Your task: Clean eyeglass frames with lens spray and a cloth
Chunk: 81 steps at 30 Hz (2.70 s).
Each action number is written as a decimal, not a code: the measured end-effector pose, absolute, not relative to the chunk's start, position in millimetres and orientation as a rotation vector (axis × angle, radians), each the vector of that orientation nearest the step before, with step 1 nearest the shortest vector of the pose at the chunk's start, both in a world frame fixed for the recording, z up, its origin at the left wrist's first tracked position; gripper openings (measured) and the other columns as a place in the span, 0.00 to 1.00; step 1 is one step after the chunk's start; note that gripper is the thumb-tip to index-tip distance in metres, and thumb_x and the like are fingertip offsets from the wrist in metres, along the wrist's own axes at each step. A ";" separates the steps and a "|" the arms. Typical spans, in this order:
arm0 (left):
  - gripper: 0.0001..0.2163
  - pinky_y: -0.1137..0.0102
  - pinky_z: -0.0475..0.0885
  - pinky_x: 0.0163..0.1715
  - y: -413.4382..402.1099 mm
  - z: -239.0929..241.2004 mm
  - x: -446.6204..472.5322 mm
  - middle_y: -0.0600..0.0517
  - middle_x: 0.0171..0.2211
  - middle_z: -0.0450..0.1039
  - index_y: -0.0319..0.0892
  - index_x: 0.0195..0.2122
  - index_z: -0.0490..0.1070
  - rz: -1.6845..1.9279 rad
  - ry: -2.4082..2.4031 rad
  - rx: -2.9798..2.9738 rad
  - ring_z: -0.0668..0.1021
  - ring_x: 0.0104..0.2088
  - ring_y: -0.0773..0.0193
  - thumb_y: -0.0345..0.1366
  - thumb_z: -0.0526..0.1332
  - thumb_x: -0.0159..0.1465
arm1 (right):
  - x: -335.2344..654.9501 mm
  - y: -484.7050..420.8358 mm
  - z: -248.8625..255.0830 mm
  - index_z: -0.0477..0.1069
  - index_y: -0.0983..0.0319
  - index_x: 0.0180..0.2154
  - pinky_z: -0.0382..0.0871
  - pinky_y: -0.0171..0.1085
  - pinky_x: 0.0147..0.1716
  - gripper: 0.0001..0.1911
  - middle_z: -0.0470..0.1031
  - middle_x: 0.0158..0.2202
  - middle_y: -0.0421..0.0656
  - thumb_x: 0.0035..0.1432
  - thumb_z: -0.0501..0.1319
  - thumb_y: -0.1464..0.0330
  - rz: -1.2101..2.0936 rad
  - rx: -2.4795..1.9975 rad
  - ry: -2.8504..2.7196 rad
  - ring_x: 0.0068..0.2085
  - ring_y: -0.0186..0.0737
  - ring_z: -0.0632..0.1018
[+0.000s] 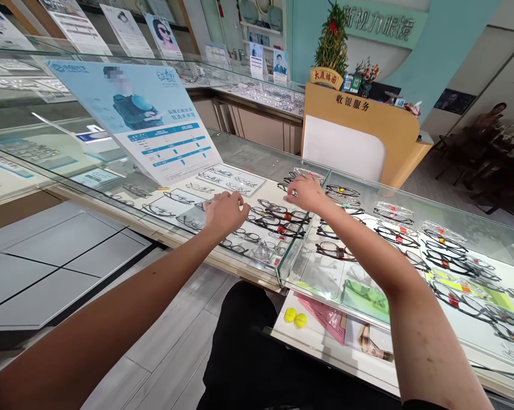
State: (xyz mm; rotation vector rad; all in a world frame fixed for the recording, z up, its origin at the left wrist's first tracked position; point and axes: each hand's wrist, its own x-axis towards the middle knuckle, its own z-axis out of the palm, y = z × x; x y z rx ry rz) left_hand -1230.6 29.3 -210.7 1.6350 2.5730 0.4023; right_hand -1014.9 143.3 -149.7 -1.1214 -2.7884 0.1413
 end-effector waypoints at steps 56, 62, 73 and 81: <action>0.14 0.43 0.67 0.58 29.4 -210.6 -1230.1 0.33 0.53 0.74 0.42 0.47 0.71 0.403 2.572 1.624 0.74 0.58 0.37 0.41 0.50 0.71 | -1006.7 144.4 -165.5 0.82 0.63 0.55 0.54 0.54 0.72 0.20 0.76 0.67 0.47 0.76 0.54 0.63 -0.016 -1.085 -2.831 0.69 0.57 0.67; 0.14 0.44 0.67 0.57 29.0 -210.4 -1229.4 0.34 0.52 0.74 0.42 0.47 0.72 0.404 2.581 1.623 0.75 0.58 0.37 0.41 0.50 0.71 | -1005.8 148.7 -168.7 0.82 0.63 0.54 0.51 0.56 0.73 0.21 0.80 0.63 0.47 0.77 0.52 0.62 0.006 -1.093 -2.844 0.68 0.56 0.69; 0.14 0.44 0.67 0.58 29.2 -209.9 -1229.0 0.34 0.52 0.75 0.42 0.47 0.73 0.421 2.582 1.621 0.74 0.58 0.36 0.41 0.50 0.70 | -1007.1 148.8 -174.7 0.83 0.65 0.53 0.47 0.60 0.75 0.23 0.81 0.60 0.51 0.78 0.52 0.59 -0.247 -1.033 -2.897 0.67 0.59 0.70; 0.14 0.45 0.68 0.57 28.6 -209.0 -1228.9 0.34 0.53 0.74 0.42 0.46 0.72 0.385 2.592 1.636 0.74 0.58 0.37 0.41 0.50 0.71 | -981.8 168.3 -156.8 0.79 0.61 0.60 0.56 0.57 0.72 0.22 0.77 0.66 0.47 0.78 0.53 0.59 0.016 -1.066 -2.780 0.69 0.55 0.70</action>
